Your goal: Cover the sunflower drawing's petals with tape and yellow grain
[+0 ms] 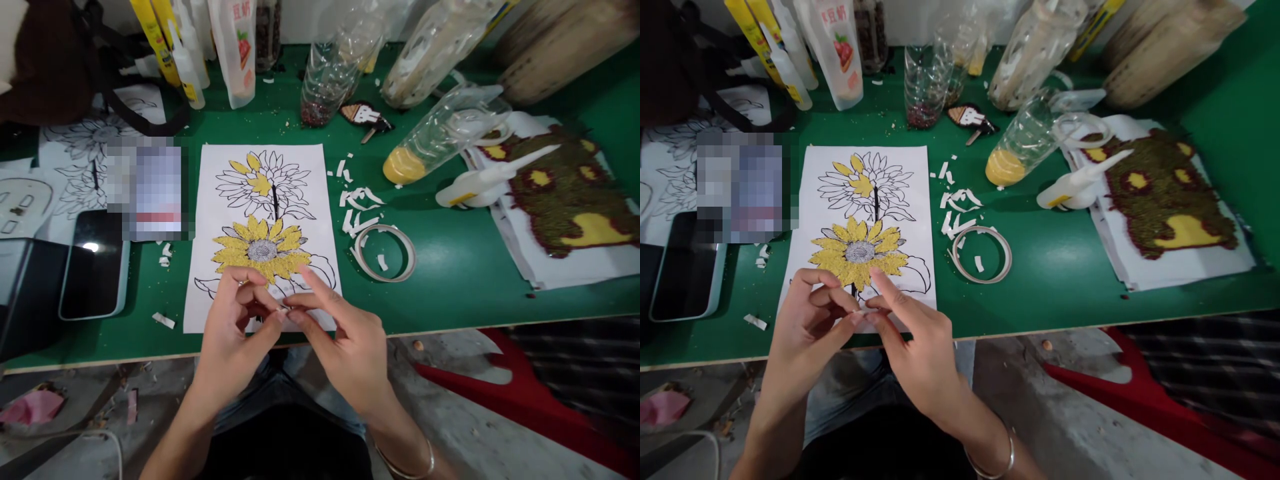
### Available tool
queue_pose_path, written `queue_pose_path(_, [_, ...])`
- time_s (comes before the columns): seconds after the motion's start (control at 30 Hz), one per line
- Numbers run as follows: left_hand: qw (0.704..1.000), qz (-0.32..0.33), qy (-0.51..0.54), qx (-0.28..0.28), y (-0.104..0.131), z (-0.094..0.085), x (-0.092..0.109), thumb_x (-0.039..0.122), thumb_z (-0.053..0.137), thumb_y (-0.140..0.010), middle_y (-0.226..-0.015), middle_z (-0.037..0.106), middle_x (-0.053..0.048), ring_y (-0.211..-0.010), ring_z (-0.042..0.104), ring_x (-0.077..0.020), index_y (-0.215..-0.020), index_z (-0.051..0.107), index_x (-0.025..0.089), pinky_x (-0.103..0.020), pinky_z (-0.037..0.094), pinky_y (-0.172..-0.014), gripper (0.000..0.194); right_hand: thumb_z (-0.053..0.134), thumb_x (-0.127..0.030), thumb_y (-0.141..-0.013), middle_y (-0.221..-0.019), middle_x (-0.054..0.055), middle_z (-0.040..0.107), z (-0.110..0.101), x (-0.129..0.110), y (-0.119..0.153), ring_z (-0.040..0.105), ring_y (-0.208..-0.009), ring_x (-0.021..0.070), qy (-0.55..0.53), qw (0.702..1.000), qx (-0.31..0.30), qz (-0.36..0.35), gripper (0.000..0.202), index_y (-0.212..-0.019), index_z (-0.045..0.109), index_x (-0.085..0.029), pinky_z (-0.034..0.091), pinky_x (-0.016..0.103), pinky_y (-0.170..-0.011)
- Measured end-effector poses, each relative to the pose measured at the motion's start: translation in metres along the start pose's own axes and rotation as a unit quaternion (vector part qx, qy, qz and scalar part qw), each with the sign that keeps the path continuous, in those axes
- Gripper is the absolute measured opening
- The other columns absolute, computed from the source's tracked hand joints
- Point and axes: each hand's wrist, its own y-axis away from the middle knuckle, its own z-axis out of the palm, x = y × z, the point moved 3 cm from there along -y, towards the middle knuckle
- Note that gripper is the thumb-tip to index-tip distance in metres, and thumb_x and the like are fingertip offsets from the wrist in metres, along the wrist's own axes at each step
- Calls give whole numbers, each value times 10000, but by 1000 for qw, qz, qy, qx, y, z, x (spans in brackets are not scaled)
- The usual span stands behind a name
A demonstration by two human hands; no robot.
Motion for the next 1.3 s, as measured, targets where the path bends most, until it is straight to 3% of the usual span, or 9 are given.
queue_pose_path(0.07, [1000, 5, -14, -6, 1, -1, 0, 86, 532, -788, -672, 551, 61, -619, 558, -77, -957, 390, 242, -187, 461, -573, 270, 539, -63, -805, -823, -17, 732, 0, 1, -1, 681, -721, 109, 4, 1000, -14, -9, 421, -1169, 596, -267, 573, 232, -669])
queue_pose_path(0.2, [999, 7, -49, -13, 3, -1, -1, 60, 511, -776, -681, 564, 58, -633, 573, -77, -968, 397, 232, -186, 462, -589, 282, 529, -49, -787, -755, -3, 717, 0, 0, -5, 671, -697, 113, 16, 998, -45, -29, 248, -857, 698, -218, 562, 227, -634])
queue_pose_path(0.37, [998, 12, -51, -19, 2, -1, 0, 37, 515, -749, -665, 564, 57, -625, 565, -79, -929, 403, 225, -185, 454, -575, 283, 472, -20, -783, -713, 7, 683, 0, -2, -5, 643, -677, 115, 12, 997, -34, -63, 270, -778, 670, -204, 555, 251, -609])
queue_pose_path(0.57, [998, 9, 41, -41, 1, 3, 1, 42, 529, -748, -659, 537, 51, -595, 504, -61, -807, 394, 216, -172, 422, -540, 228, 506, -2, -767, -683, 30, 633, 3, -6, 1, 608, -684, 137, -56, 993, 11, -105, 222, -779, 631, -185, 546, 305, -630])
queue_pose_path(0.87, [981, -45, 188, -31, 0, 4, -8, 50, 573, -717, -633, 510, 70, -563, 457, -58, -797, 360, 229, -173, 406, -533, 289, 455, 4, -763, -695, 18, 566, 15, -5, 4, 517, -679, 132, -87, 986, 38, -134, 229, -827, 555, -191, 513, 354, -687])
queue_pose_path(1.0, [976, -58, 206, -22, -2, 5, -4, 34, 563, -718, -638, 524, 76, -564, 459, -45, -790, 351, 223, -151, 396, -534, 293, 455, -5, -779, -739, 14, 574, 18, -2, 6, 524, -721, 138, -88, 986, 45, -135, 232, -864, 536, -205, 501, 359, -731])
queue_pose_path(1.3, [985, -49, 162, 21, -8, -8, -2, 66, 571, -771, -670, 563, 73, -581, 491, -49, -857, 363, 232, -147, 415, -540, 279, 465, -27, -819, -856, 8, 588, 10, 3, 8, 542, -853, 120, -165, 984, 38, -53, 227, -912, 541, -219, 474, 276, -741])
